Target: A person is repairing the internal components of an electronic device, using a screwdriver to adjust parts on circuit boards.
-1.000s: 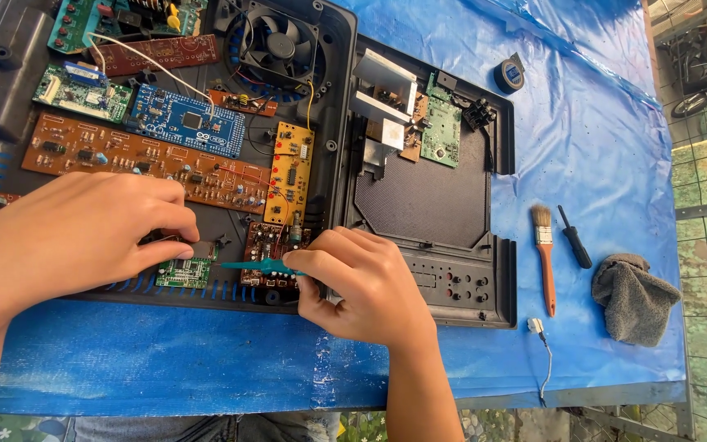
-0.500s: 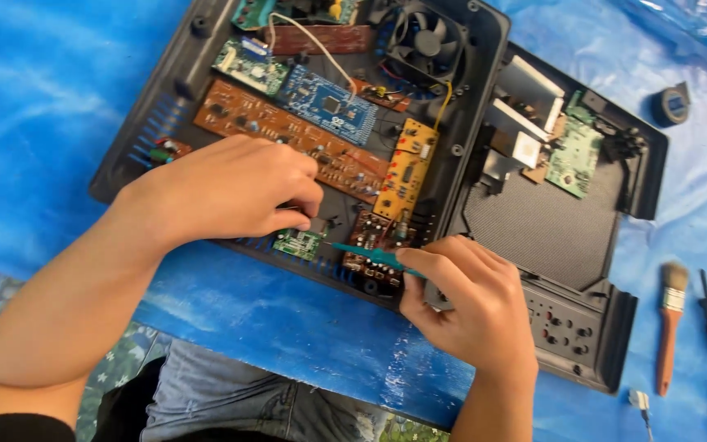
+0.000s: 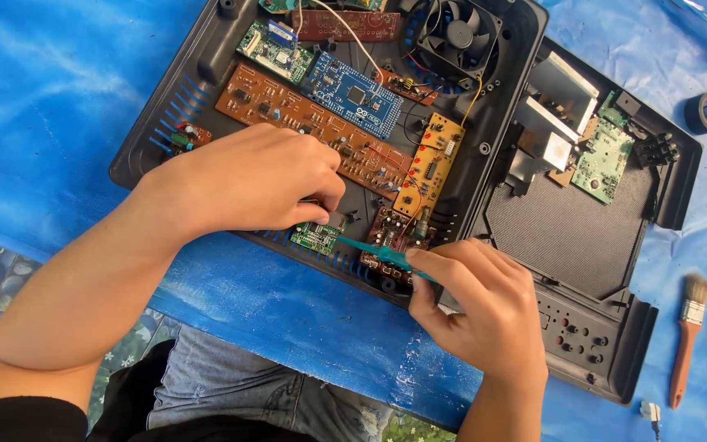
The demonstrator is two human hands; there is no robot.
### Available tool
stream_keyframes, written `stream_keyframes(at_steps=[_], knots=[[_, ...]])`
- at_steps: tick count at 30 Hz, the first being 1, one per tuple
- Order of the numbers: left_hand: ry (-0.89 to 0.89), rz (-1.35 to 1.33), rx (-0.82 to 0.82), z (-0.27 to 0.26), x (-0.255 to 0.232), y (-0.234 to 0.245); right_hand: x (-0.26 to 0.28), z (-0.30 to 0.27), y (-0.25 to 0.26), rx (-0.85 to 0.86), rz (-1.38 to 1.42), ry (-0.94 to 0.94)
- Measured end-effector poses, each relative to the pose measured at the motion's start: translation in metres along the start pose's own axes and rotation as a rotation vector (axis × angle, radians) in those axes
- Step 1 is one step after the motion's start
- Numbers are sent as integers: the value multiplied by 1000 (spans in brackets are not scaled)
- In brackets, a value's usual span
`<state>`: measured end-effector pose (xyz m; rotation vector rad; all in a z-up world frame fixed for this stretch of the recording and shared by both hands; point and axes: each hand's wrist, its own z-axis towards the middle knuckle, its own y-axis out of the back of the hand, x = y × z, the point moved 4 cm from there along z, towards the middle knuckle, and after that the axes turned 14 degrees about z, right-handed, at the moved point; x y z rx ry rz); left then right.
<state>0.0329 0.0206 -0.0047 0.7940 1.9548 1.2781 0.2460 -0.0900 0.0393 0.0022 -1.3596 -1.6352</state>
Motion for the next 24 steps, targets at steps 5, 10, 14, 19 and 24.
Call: stream_keyframes(at_steps=[5,10,14,19,24], knots=[[9,-7,12,0,0,0,0,1,-2,8,1,-5],[-4,7,14,-2,-5,-1,3,4,-5,28,-2,-4],[100,33,193,2,-5,3,2,3,-2,26,77,-4],[134,61,256,7,-2,-1,3,5,2,28,94,-58],[151,189,304,12,-7,2,4,2,2,-7,86,-28]])
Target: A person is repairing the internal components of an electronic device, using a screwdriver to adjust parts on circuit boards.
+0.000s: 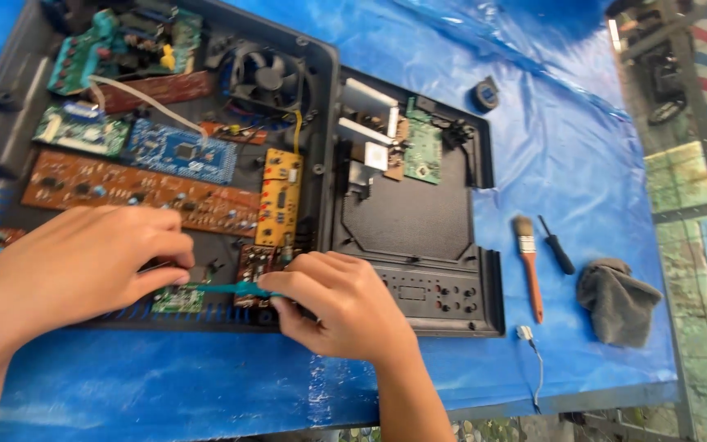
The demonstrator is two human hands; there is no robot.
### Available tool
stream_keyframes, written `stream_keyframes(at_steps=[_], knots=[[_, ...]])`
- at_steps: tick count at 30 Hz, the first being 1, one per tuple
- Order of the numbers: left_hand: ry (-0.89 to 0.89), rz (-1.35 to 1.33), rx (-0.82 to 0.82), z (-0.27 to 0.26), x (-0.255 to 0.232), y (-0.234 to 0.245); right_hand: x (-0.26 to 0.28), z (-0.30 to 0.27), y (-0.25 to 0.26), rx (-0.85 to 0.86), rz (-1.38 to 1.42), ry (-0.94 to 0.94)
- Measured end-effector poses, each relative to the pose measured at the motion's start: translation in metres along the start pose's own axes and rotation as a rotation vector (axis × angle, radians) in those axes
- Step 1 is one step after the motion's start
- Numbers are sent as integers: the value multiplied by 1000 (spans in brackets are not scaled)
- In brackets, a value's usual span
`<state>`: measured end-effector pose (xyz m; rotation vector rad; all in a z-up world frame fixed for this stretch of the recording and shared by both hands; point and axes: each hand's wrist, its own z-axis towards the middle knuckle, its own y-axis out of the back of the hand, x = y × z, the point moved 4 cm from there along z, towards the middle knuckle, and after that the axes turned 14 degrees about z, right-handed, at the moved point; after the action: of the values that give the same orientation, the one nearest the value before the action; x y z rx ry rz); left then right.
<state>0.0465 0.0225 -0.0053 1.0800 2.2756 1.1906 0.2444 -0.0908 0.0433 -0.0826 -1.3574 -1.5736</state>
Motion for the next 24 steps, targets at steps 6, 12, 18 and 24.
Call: stream_keyframes(at_steps=[6,12,18,24], knots=[[49,32,-6,12,7,-20,-3,-5,5,-48,-41,6],[64,45,-6,11,7,-19,-2,-4,4,-50,-24,18],[73,72,5,14,7,-22,-3,-4,3,-45,-27,22],[80,43,32,6,5,-11,-3,-4,1,-57,-25,29]])
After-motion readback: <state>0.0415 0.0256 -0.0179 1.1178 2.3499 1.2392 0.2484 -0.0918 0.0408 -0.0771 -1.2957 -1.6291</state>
